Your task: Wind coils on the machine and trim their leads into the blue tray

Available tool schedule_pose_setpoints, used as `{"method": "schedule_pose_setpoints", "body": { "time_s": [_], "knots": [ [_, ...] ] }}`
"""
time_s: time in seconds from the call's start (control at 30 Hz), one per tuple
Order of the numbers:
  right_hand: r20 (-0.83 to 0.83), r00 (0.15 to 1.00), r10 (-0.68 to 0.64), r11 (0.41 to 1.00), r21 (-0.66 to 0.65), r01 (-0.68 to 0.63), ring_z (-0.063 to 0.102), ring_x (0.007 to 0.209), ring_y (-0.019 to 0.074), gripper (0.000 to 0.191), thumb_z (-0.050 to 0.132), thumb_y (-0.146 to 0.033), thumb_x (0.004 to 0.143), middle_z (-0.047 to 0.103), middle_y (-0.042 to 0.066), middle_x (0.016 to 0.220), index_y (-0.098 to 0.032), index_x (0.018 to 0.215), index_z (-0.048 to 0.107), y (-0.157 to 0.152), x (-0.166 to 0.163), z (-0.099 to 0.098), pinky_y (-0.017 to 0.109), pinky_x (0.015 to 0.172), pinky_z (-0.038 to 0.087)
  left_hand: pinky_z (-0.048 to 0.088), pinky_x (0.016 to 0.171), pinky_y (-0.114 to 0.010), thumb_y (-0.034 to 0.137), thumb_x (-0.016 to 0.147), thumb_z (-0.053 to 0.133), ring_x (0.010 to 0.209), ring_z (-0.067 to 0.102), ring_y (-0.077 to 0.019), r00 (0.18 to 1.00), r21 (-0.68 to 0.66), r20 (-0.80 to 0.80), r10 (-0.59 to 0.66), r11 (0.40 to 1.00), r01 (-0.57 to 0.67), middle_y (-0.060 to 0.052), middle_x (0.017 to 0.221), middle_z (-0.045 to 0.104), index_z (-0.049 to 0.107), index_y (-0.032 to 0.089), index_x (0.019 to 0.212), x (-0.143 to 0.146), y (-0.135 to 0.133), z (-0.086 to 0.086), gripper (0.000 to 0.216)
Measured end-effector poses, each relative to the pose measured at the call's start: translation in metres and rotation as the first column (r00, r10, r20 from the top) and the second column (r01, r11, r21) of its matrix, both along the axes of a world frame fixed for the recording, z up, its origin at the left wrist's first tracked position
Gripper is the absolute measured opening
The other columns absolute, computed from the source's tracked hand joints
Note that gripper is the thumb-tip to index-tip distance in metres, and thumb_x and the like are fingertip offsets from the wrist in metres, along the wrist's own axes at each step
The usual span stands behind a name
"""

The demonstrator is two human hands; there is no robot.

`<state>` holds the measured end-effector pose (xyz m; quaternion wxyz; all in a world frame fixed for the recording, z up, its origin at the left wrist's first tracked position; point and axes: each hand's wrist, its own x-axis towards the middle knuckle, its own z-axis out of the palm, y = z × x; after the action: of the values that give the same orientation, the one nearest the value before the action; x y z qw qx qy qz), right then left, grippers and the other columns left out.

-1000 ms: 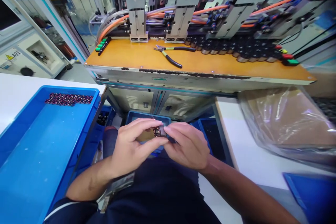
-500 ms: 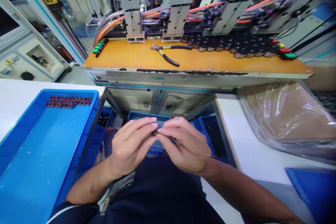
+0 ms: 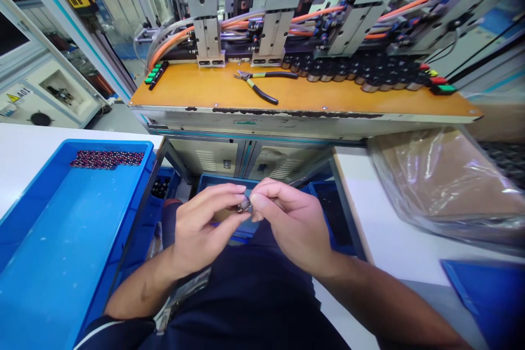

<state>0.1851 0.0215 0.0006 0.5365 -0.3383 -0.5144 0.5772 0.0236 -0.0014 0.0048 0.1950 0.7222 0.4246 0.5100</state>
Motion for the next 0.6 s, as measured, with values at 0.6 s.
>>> {"method": "schedule_pose_setpoints", "body": {
  "time_s": [0.6],
  "knots": [
    [-0.031, 0.992, 0.120, 0.978, -0.166, -0.124, 0.053, 0.054, 0.0092, 0.025, 0.064, -0.031, 0.090, 0.056, -0.002, 0.058, -0.016, 0.070, 0.060, 0.007, -0.004, -0.005, 0.022, 0.055, 0.046, 0.061, 0.079, -0.029, -0.003, 0.075, 0.070, 0.094, 0.072, -0.0184, 0.999, 0.089, 0.031, -0.031, 0.996, 0.029, -0.012, 0.114, 0.072, 0.071, 0.017, 0.102, -0.013, 0.005, -0.006, 0.034]
  ]
}}
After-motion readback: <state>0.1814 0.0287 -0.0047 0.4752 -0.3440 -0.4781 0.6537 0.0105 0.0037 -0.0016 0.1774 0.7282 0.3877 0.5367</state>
